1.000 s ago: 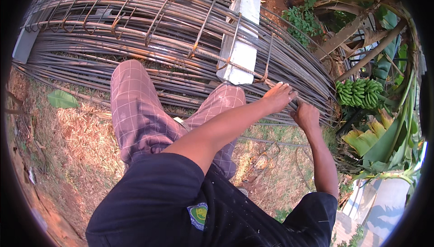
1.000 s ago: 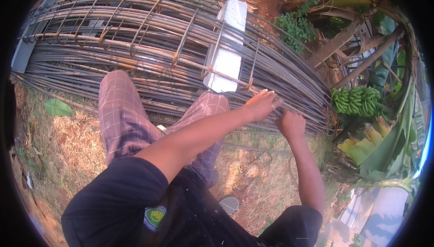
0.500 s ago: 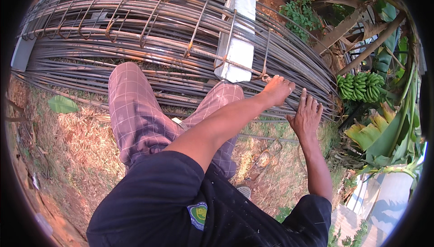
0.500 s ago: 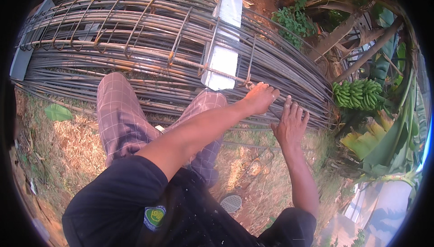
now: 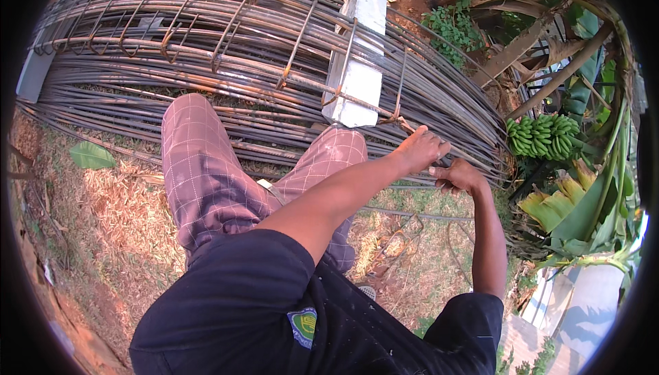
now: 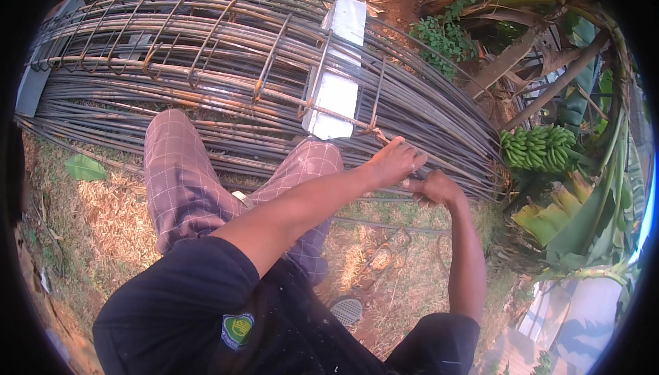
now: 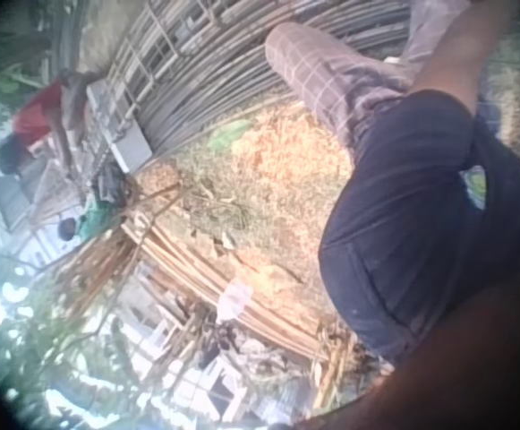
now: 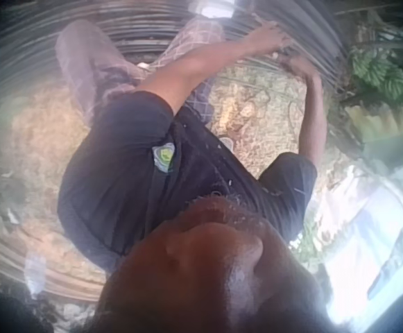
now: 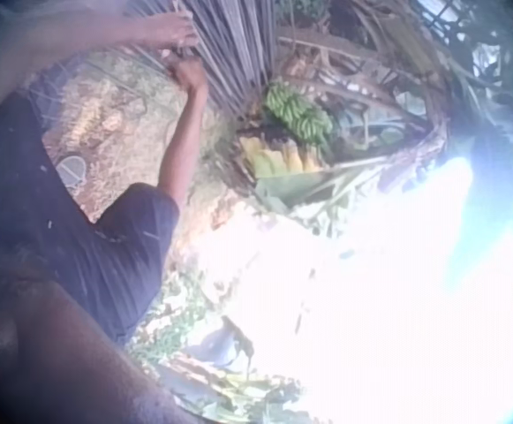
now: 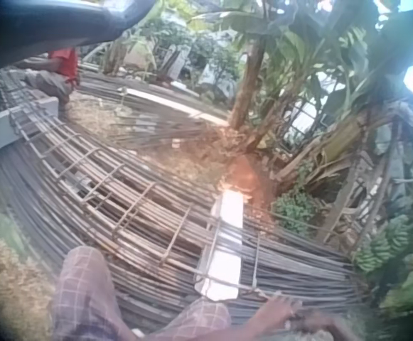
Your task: The person sits on the ground and ties rebar rods together using wire and pliers to form a grid structure. They repeatedly wrap wire around intersections and twist it to secure the rods.
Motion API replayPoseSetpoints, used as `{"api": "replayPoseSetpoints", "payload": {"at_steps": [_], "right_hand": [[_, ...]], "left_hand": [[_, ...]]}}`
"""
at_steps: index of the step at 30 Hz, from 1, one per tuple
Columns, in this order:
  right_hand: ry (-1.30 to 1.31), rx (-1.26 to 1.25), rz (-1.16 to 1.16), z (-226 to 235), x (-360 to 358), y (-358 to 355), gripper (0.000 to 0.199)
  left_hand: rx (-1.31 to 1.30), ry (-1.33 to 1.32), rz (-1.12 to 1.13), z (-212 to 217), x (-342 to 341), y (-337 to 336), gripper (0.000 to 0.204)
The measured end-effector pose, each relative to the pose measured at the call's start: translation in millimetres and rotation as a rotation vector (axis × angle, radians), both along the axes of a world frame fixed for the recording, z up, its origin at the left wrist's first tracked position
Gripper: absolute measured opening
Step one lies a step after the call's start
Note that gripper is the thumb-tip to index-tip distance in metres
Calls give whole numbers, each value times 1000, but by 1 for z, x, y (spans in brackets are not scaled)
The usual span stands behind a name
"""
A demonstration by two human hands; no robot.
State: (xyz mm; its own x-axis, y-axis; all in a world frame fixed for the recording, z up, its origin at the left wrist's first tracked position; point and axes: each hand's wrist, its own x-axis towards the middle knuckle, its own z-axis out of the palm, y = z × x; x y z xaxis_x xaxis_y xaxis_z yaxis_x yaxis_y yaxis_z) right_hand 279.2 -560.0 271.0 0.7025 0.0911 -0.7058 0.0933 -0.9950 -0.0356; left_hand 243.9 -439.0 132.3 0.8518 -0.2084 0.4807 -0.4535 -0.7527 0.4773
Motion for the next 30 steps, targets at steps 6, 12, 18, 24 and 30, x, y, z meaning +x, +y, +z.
{"api": "replayPoseSetpoints", "payload": {"at_steps": [6, 12, 18, 24, 30], "right_hand": [[-1197, -379, 905, -7, -57, 17, 73], [-1240, -318, 930, -42, -15, -19, 47], [-1150, -224, 900, -45, -9, -23, 20], [-1001, -177, 726, -51, 3, -29, 15], [-722, -119, 361, -58, -37, -20, 29]], "left_hand": [[-57, 238, -203, 31, 28, 34, 60], [-111, 174, -130, 29, 28, 22, 62], [-135, -63, 89, -7, 22, -3, 49], [0, 138, -99, 6, 35, 9, 33], [352, 336, -381, 12, 33, 13, 34]]}}
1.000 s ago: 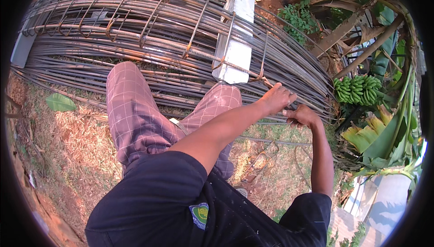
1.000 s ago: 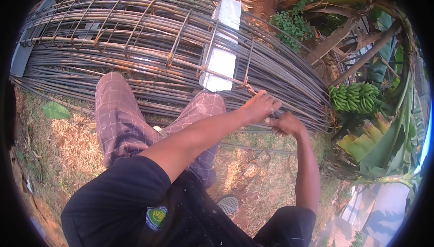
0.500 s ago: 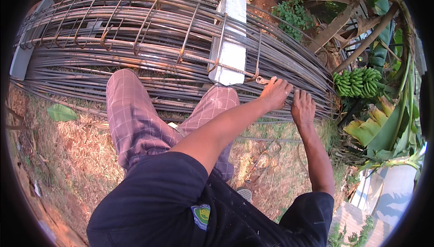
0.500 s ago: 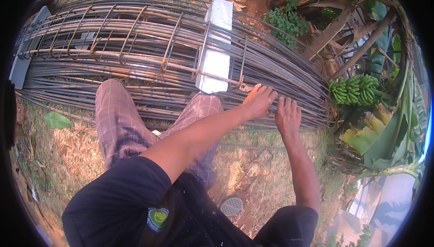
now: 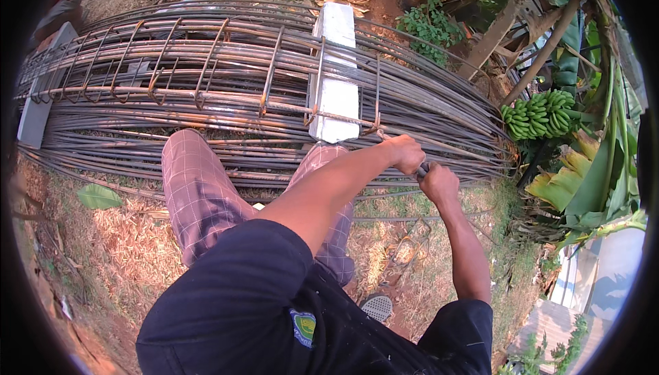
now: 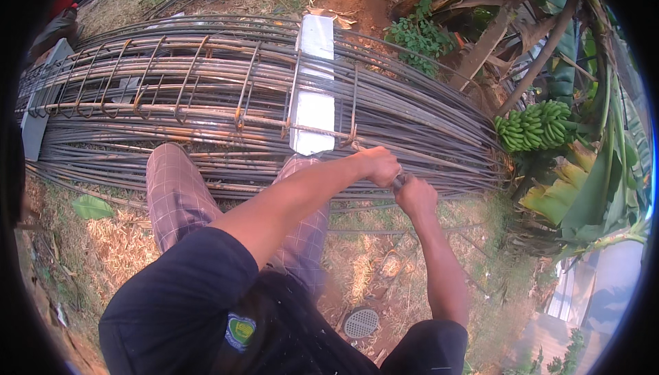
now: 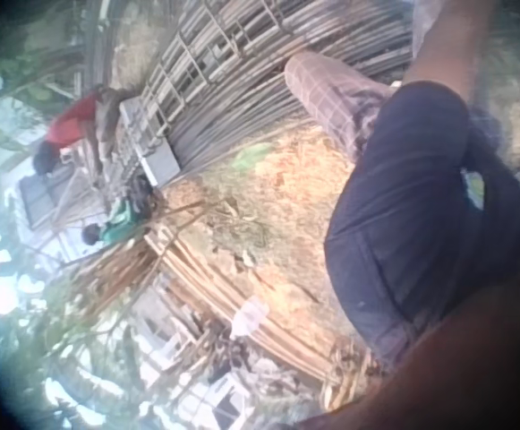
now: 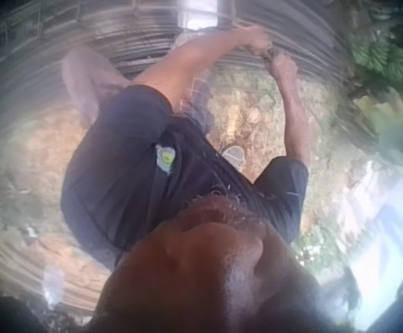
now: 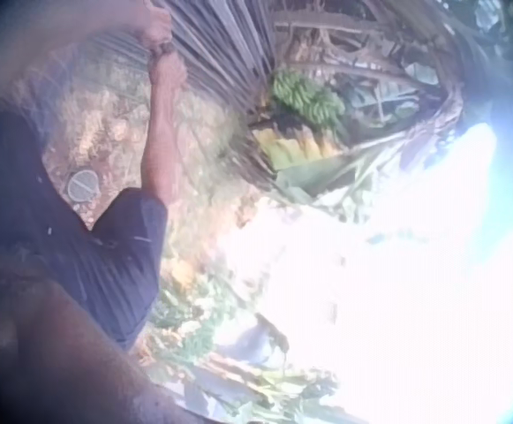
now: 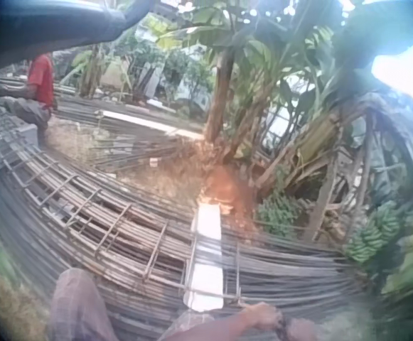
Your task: The person sits on the ground and ties rebar rods together using wire and pliers to form a grid structure. They repeatedly wrap wire around intersections and twist it to secure the rods.
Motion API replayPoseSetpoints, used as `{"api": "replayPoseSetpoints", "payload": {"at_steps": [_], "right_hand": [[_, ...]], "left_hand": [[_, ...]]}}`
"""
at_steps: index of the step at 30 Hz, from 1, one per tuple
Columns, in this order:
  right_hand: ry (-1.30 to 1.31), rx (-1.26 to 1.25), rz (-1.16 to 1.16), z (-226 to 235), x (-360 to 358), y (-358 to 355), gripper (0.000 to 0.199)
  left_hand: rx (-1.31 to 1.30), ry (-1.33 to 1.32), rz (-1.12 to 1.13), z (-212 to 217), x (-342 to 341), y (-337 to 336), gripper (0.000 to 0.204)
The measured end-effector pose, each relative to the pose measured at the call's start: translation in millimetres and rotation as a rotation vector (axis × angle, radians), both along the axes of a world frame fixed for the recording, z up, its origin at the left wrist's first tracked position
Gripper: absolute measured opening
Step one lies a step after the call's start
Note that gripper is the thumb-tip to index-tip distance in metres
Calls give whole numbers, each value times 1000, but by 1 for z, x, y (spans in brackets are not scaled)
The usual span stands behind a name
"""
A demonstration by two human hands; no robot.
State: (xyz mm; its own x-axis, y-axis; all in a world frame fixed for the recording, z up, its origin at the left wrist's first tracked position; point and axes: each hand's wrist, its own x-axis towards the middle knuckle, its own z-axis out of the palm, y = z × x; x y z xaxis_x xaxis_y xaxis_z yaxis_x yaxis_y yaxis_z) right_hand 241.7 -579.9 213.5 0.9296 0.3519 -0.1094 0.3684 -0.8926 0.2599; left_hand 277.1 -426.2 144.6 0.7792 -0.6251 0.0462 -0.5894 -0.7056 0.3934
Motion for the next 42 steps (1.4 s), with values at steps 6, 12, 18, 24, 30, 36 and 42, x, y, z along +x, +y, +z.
{"api": "replayPoseSetpoints", "payload": {"at_steps": [6, 12, 18, 24, 30, 36, 42], "right_hand": [[839, 826, -678, -123, -59, -48, 33], [931, 1199, -915, -319, -117, -87, 37], [234, 540, -365, -237, -54, -11, 79], [-59, 989, 54, -87, 36, 80, 39], [-55, 758, 20, -94, 101, 124, 59], [-219, 643, 198, -125, 141, 116, 59], [-474, 775, 371, -121, 136, 121, 38]], "left_hand": [[-332, -107, 9, -29, -69, 37, 48], [-561, -276, 617, -34, -119, 162, 40], [-307, -342, 911, -28, -107, 226, 52], [-127, -436, 960, -68, -73, 238, 61], [-3, -297, 1040, -67, -66, 236, 67], [24, -194, 1095, -59, -63, 233, 80], [74, -324, 1132, -57, -63, 231, 76]]}}
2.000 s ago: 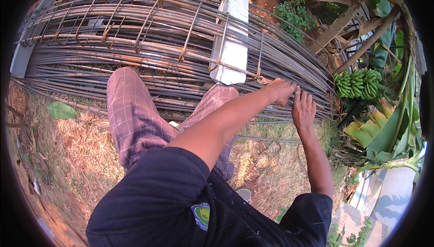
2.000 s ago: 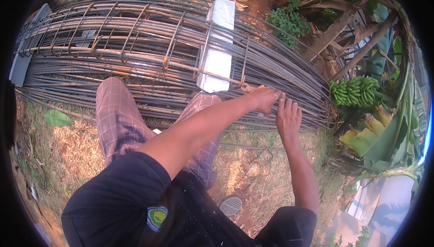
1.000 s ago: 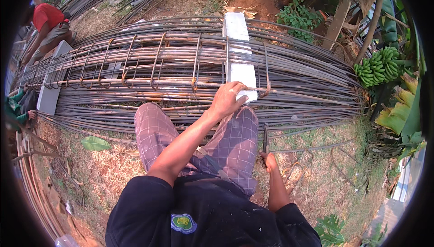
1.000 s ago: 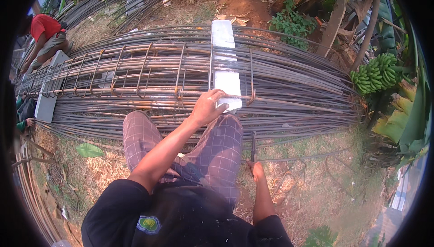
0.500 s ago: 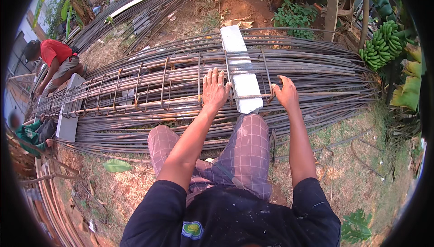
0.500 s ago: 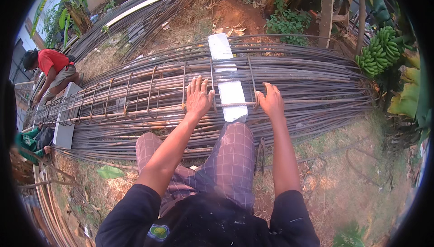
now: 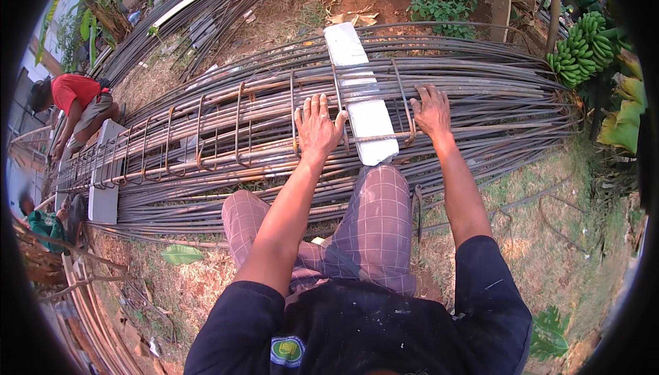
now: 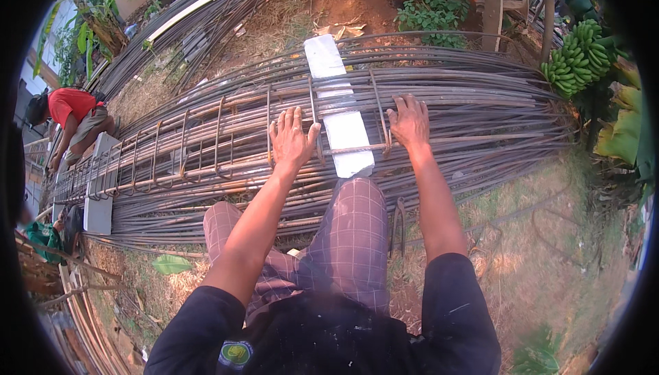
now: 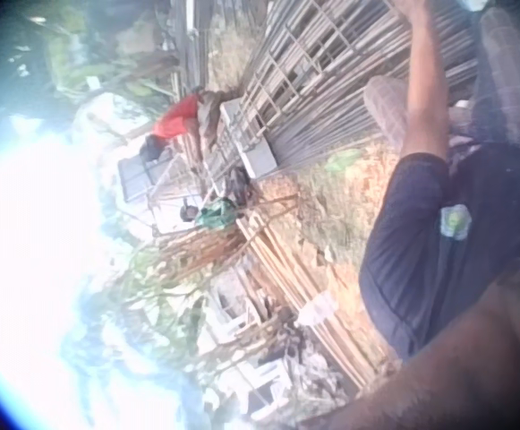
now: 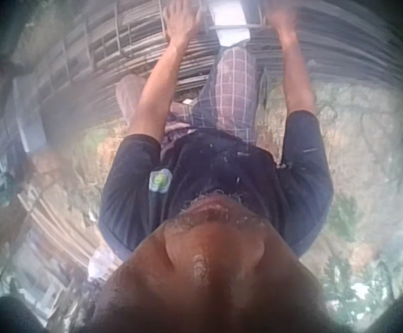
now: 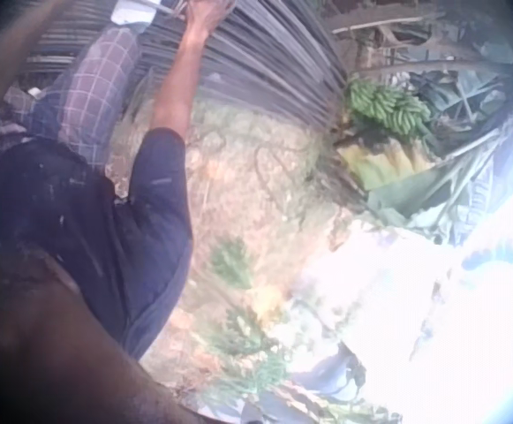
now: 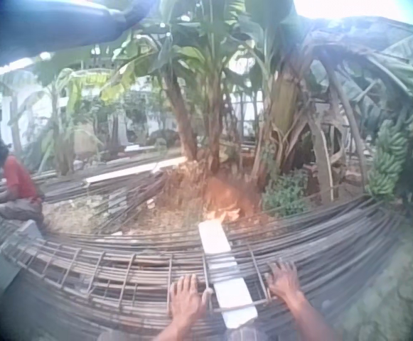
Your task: The person sits on the ground and ties rebar rods together using wire and pliers to form a grid structure. They repeatedly wrap wire around intersections and twist it to secure the rods.
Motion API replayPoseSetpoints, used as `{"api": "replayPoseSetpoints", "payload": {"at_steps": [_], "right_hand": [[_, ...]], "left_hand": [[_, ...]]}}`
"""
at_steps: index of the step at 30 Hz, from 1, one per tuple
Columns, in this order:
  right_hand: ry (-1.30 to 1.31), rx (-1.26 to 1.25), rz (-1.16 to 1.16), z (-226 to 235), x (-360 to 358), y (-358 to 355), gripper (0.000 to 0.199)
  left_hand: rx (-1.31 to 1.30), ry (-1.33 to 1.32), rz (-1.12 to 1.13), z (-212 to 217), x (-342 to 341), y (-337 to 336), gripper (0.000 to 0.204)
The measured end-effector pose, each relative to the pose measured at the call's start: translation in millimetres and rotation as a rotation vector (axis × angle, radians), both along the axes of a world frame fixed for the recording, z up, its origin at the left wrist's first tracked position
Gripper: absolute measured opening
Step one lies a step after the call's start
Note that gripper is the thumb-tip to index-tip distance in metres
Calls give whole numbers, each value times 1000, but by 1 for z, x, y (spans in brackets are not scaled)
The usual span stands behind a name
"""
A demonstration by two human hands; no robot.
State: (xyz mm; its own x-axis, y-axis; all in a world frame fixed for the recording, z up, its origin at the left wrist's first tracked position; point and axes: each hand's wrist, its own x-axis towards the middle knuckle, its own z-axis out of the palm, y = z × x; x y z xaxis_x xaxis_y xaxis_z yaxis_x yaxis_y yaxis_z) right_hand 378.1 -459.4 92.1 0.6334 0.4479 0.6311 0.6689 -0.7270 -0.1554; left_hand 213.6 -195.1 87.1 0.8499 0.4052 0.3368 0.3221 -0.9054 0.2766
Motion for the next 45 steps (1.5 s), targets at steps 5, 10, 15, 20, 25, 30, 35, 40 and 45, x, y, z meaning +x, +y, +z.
{"api": "replayPoseSetpoints", "payload": {"at_steps": [5, 10, 15, 20, 25, 30, 35, 40, 45], "right_hand": [[193, -131, -46, 11, -3, -6, 38], [209, -176, 74, -2, -18, -28, 55], [273, -410, 126, 2, -18, -45, 89], [356, -596, 188, 29, -28, -51, 112], [69, -590, 73, -6, -18, -53, 70], [233, -552, 147, 5, -7, -51, 64], [110, -502, 186, 2, -10, -53, 61], [126, -492, 156, 7, -3, -45, 47], [104, -402, 141, 1, -2, -41, 40]], "left_hand": [[30, -80, -32, 6, -5, -4, 64], [-59, -85, -126, -4, -7, 2, 66], [138, 106, -384, 5, -26, 4, 112], [320, 162, -409, -1, -29, 20, 77], [368, 22, -359, -17, -22, 13, 58], [262, 85, -417, -1, -20, 19, 56], [264, 56, -430, 6, -18, 19, 54], [309, 99, -398, 6, -13, 20, 50], [288, 129, -373, 5, -10, 18, 47]]}}
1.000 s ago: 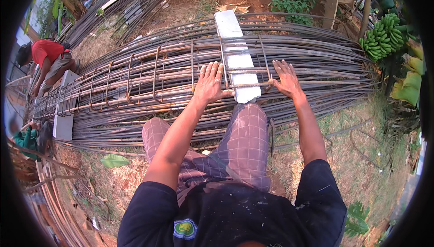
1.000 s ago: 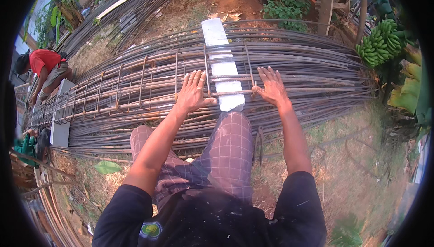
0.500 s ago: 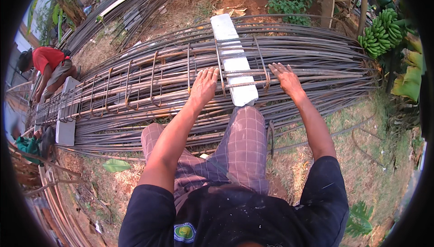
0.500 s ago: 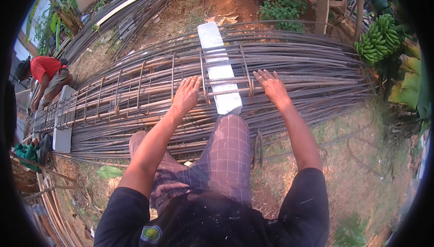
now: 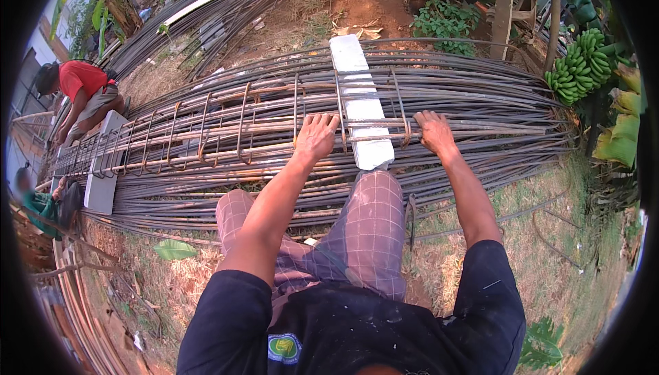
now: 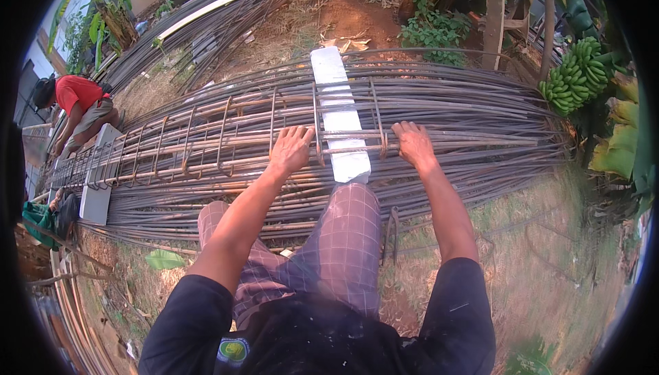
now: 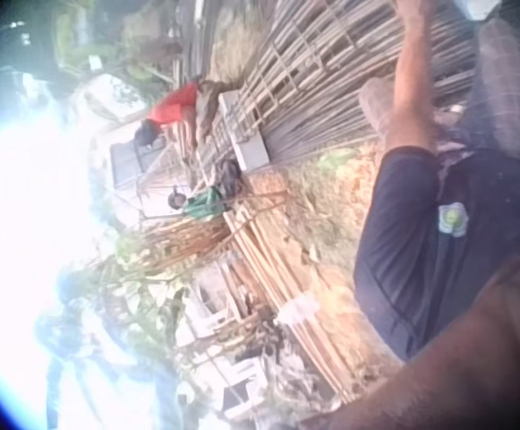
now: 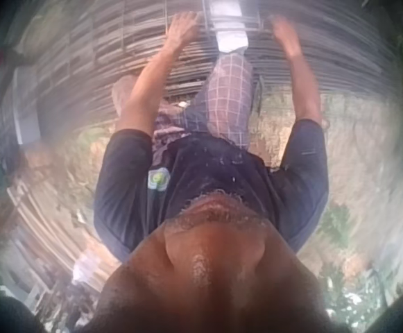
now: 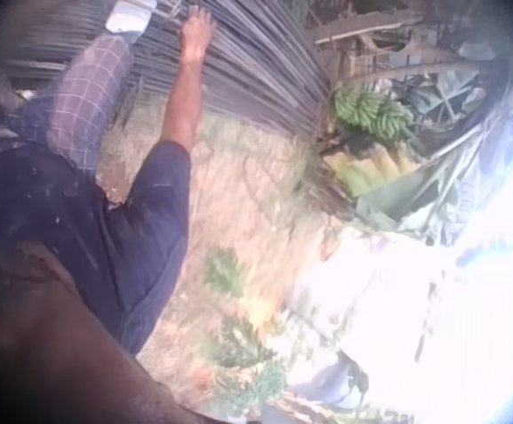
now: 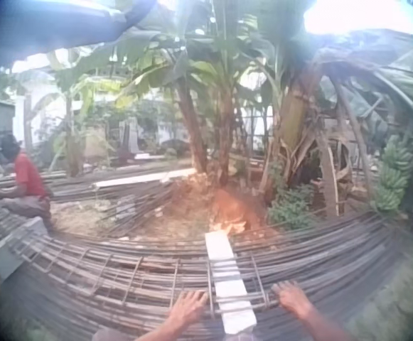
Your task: The person sits on the ground and ties rebar rods together using wire and pliers to form a grid structure. They repeatedly wrap wire around intersections and twist it to secure the rods.
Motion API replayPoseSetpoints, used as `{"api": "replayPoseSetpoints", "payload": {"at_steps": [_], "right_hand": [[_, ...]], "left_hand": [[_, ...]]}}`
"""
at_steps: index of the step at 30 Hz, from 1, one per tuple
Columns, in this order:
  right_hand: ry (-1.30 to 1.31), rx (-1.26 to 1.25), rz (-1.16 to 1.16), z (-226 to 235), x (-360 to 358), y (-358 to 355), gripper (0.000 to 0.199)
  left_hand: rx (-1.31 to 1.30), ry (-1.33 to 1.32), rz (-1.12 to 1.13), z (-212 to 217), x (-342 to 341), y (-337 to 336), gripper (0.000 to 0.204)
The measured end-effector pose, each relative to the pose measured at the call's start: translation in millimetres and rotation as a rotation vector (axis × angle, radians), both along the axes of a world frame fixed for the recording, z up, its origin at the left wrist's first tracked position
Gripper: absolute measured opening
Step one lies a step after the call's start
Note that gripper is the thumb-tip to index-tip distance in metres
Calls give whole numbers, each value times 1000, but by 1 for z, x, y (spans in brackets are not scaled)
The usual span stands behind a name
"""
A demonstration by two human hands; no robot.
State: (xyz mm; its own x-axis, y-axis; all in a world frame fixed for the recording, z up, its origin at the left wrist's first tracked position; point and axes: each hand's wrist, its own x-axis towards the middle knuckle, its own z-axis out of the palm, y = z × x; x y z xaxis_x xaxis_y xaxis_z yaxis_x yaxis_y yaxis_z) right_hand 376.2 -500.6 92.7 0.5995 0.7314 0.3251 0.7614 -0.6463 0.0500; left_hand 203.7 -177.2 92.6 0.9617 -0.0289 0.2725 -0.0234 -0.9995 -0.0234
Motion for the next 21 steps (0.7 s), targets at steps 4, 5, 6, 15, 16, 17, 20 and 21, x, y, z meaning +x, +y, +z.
{"api": "replayPoseSetpoints", "payload": {"at_steps": [4, 5, 6, 15, 16, 17, 20, 21], "right_hand": [[19, -1, -17, -9, 9, -2, 36], [28, -29, -1, -11, 8, -2, 32], [23, -49, 15, -8, 15, 1, 28], [-35, 22, 56, -9, -14, -7, 41], [-23, 18, 34, -12, -11, -12, 44], [-34, 22, 32, -12, -10, -9, 45], [-20, 22, 11, -13, -15, -11, 46], [-18, 25, 12, -11, -17, -8, 46]], "left_hand": [[-46, 35, 5, 6, -1, -3, 47], [-44, 60, 2, 5, -4, -2, 43], [-34, 72, -2, 8, -1, 0, 40], [-127, -21, 2, 1, -36, -6, 75], [-194, -26, -34, 25, -51, -7, 92], [-294, 25, -58, 34, -64, 8, 110], [-288, -68, 108, 54, -121, 70, 118], [-293, -19, 189, 59, -140, 105, 121]]}}
